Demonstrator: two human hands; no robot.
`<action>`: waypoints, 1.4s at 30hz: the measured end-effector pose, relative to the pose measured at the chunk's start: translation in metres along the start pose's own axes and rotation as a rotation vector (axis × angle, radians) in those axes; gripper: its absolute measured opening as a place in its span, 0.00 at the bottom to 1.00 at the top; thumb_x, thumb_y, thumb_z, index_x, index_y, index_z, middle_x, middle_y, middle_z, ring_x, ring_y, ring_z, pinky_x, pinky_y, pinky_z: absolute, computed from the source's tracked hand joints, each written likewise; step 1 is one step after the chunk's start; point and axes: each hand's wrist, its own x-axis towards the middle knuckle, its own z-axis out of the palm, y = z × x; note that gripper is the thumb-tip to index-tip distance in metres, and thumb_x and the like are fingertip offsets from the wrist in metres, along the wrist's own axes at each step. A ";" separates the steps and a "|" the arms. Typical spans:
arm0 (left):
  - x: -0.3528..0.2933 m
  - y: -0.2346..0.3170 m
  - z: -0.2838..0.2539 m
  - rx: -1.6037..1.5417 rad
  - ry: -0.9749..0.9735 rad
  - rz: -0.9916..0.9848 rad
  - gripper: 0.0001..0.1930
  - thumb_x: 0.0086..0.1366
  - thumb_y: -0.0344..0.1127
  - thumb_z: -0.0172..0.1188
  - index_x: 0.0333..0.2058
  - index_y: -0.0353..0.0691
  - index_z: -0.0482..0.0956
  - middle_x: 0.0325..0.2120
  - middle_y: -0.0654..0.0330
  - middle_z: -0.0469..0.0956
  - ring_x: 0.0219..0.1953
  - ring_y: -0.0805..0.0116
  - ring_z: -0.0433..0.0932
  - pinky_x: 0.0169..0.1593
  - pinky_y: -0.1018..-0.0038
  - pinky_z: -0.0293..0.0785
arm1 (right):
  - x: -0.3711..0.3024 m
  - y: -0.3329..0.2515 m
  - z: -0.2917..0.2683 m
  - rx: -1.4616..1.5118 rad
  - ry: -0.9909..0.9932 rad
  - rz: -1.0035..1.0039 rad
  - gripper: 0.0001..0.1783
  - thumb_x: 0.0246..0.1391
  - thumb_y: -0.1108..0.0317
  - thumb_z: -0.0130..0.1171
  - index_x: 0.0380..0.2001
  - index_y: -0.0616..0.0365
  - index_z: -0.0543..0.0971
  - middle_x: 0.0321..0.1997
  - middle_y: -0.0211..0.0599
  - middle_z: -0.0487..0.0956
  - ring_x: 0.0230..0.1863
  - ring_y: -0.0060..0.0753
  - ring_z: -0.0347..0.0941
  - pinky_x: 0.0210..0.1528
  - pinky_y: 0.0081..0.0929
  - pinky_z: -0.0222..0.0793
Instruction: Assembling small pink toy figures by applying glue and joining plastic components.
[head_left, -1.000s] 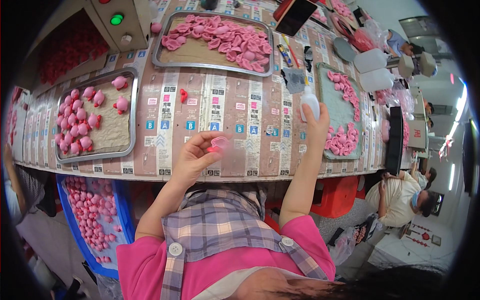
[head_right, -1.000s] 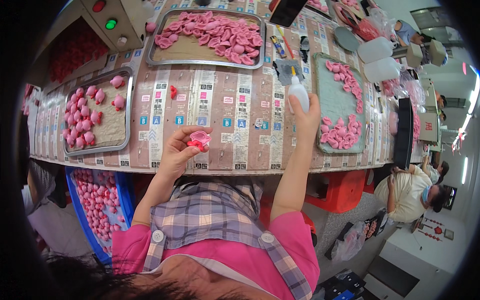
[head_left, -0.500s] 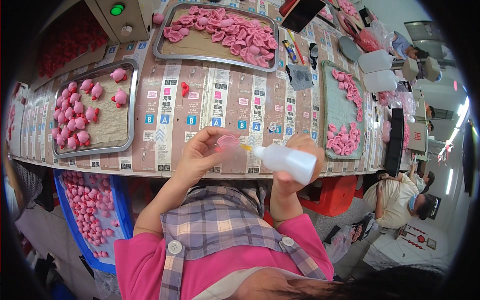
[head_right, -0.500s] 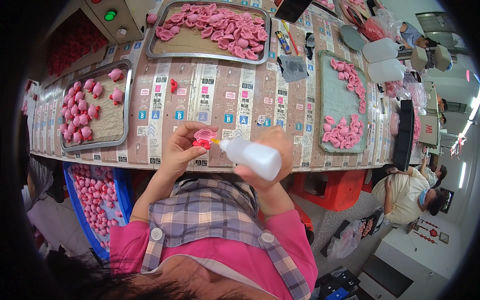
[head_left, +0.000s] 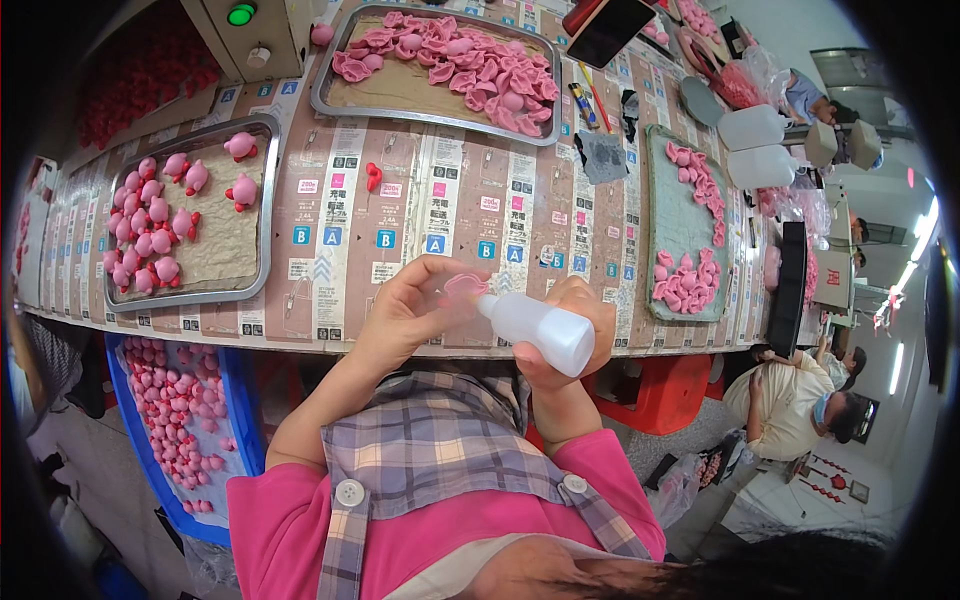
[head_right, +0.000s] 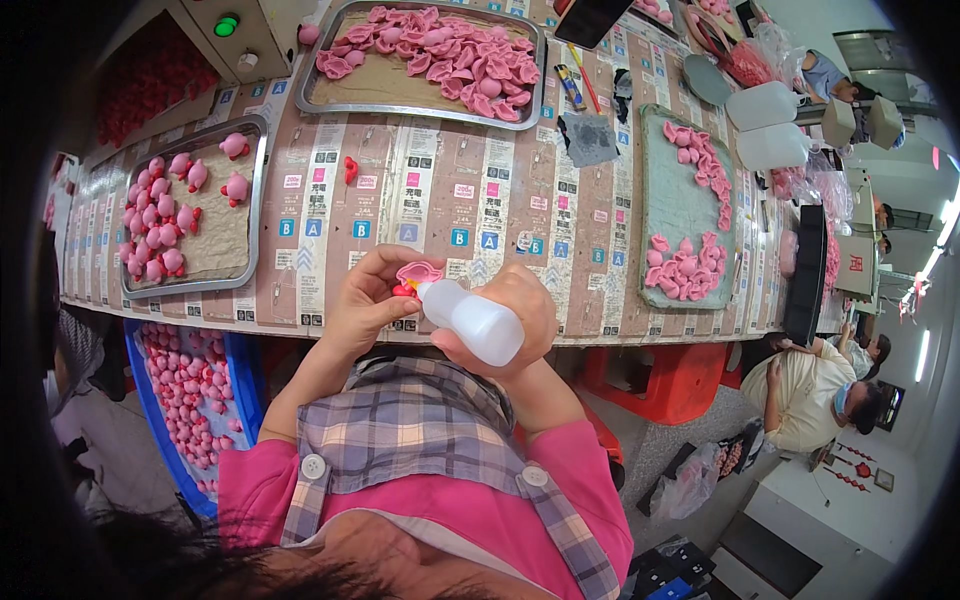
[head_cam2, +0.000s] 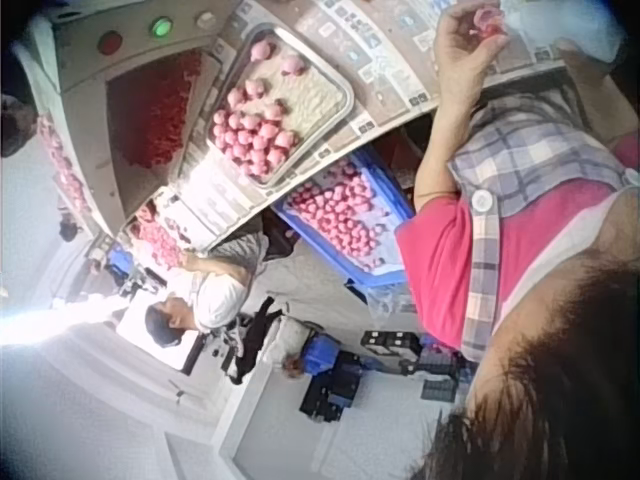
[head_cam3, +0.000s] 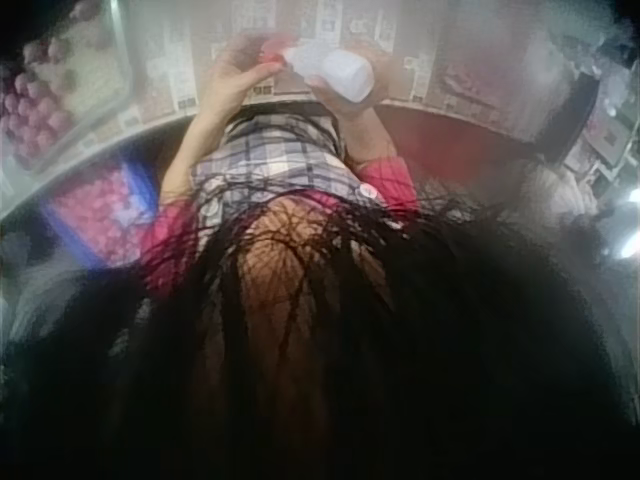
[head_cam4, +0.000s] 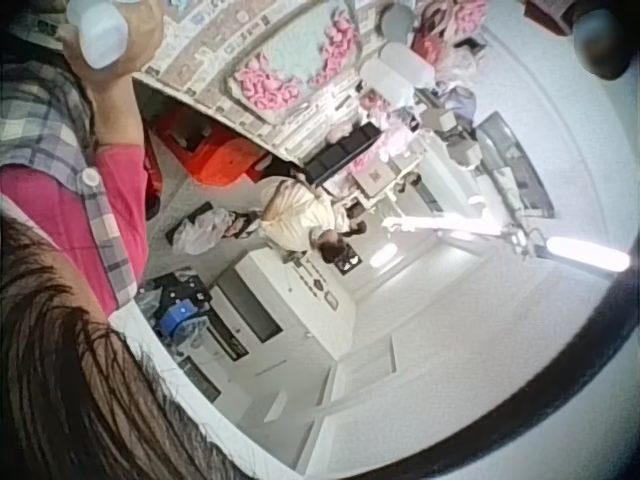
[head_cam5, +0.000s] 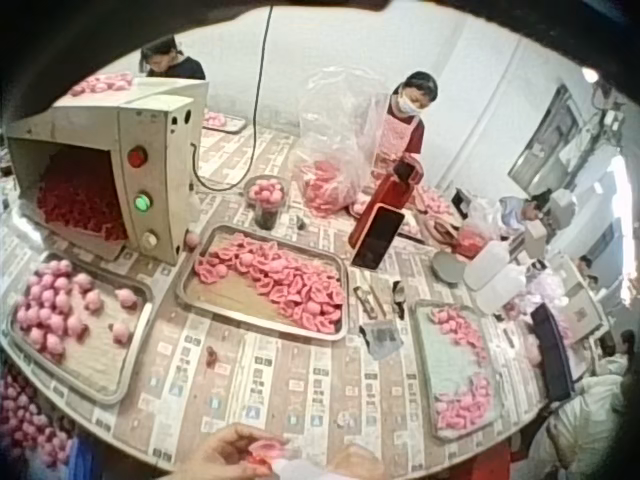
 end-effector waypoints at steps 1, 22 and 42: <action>0.000 0.000 0.000 -0.009 0.001 -0.001 0.22 0.47 0.26 0.61 0.42 0.36 0.65 0.43 0.54 0.70 0.45 0.69 0.69 0.48 0.76 0.67 | 0.000 0.000 0.000 -0.018 -0.018 0.000 0.25 0.35 0.55 0.66 0.30 0.60 0.67 0.16 0.32 0.69 0.14 0.30 0.63 0.15 0.23 0.54; 0.000 0.001 0.001 -0.024 0.016 -0.022 0.22 0.47 0.26 0.61 0.42 0.36 0.65 0.43 0.53 0.70 0.45 0.69 0.70 0.48 0.76 0.67 | 0.000 -0.007 -0.003 -0.051 -0.031 0.071 0.18 0.33 0.56 0.66 0.21 0.58 0.72 0.17 0.32 0.70 0.14 0.30 0.64 0.17 0.23 0.55; -0.002 0.002 0.006 -0.023 0.059 -0.011 0.24 0.47 0.23 0.61 0.42 0.39 0.60 0.40 0.57 0.70 0.43 0.71 0.70 0.43 0.79 0.69 | 0.004 0.003 -0.003 -0.018 0.076 -0.005 0.23 0.35 0.59 0.66 0.29 0.61 0.68 0.19 0.35 0.70 0.15 0.32 0.62 0.17 0.25 0.55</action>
